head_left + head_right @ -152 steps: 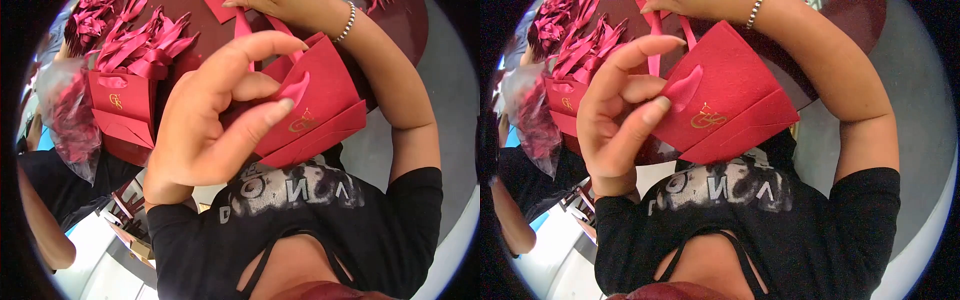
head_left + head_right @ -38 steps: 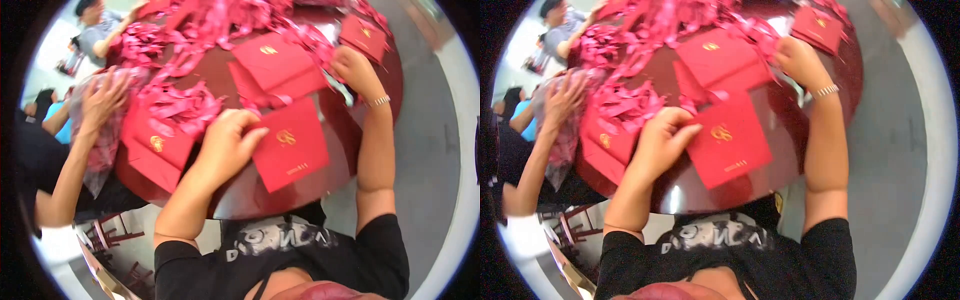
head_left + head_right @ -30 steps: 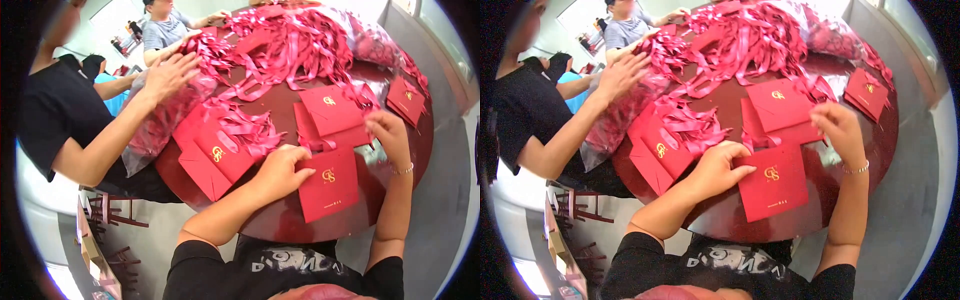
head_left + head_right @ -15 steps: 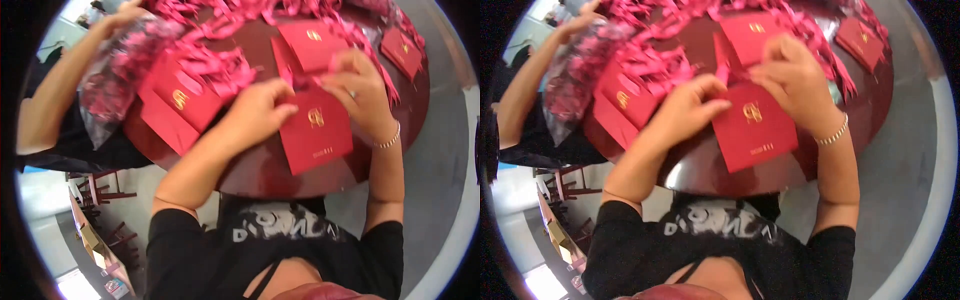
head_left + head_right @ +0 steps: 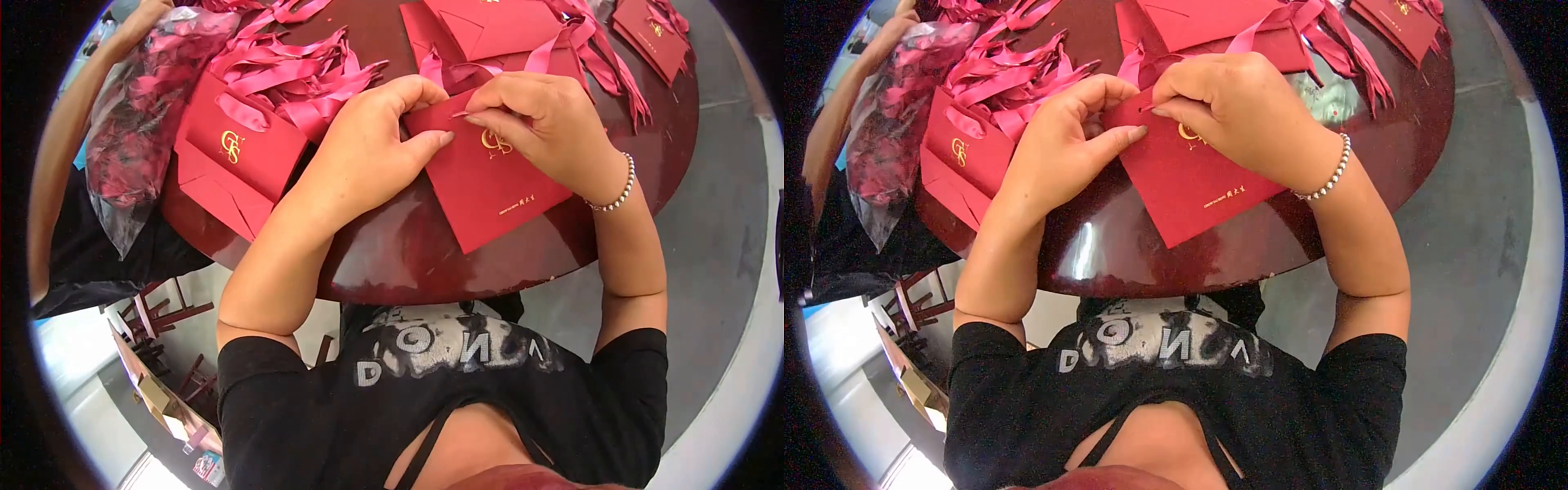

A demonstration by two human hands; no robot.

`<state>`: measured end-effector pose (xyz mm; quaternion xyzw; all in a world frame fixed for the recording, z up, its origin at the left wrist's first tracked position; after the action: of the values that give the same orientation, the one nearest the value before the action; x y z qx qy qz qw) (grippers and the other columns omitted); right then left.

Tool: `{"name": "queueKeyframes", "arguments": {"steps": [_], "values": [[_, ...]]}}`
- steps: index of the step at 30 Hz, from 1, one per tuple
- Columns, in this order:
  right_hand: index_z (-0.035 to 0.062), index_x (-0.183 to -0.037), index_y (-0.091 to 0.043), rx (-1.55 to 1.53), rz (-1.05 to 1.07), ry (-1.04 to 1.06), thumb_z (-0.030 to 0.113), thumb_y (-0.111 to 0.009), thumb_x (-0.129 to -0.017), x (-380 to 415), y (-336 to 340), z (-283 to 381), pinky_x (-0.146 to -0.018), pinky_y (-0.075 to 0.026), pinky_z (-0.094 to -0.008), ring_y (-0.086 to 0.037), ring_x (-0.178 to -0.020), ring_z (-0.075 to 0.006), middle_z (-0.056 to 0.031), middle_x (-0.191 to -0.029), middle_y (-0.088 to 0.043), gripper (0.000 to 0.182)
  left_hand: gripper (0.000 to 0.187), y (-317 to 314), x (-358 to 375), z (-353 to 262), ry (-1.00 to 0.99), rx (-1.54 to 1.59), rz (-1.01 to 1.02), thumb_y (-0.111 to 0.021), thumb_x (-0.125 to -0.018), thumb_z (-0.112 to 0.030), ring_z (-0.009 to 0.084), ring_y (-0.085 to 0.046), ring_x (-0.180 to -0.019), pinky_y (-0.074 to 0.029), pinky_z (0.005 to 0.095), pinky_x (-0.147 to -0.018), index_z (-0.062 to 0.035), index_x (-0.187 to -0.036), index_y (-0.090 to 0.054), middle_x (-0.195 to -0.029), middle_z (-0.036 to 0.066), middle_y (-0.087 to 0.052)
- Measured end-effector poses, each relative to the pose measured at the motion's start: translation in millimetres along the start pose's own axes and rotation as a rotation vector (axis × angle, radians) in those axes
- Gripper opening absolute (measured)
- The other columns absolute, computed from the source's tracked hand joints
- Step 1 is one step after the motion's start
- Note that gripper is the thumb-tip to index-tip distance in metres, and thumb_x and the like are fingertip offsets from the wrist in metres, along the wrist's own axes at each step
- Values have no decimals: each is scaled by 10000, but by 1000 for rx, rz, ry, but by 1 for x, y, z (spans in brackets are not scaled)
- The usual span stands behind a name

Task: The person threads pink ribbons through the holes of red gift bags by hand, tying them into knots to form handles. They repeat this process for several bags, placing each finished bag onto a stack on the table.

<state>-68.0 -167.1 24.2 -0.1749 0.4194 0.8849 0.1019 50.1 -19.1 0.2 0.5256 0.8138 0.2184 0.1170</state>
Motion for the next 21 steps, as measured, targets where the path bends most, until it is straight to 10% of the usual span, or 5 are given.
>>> {"name": "queueKeyframes", "arguments": {"steps": [16,19,21], "values": [[33,-788,-620,205,-165,-3,74,-656,-821,5,-13,34,-619,-537,-437,-655,-699,-341,-145,-746,-644,64,277,-8,6,-11,-187,-147,-166,-706,-848,-13,135,-670,-923,-522,283,-834,3,-1121,-663,-1012,78,-724],[35,-777,-595,258,-185,24,67,-650,-819,6,-21,34,-609,-534,-442,-650,-691,-345,-143,-745,-631,77,262,-10,10,-22,-245,-212,-213,-713,-794,-50,369,-683,-915,-537,429,-828,3,-1043,-655,-979,189,-709],[31,-801,-629,228,-177,28,74,-666,-818,5,-19,33,-625,-537,-445,-658,-710,-349,-151,-791,-654,59,261,-10,8,-19,-220,-171,-208,-692,-795,-26,315,-684,-949,-536,393,-849,3,-1051,-651,-974,167,-710]]}}
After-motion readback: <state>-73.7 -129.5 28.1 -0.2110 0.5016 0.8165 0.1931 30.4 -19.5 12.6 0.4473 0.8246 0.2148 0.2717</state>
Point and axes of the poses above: each hand's wrist, its own x-axis away from the middle knuckle, its own y-axis out of the back of the hand, z = x × y, the point moved 4 cm from there along -x, towards the middle knuckle
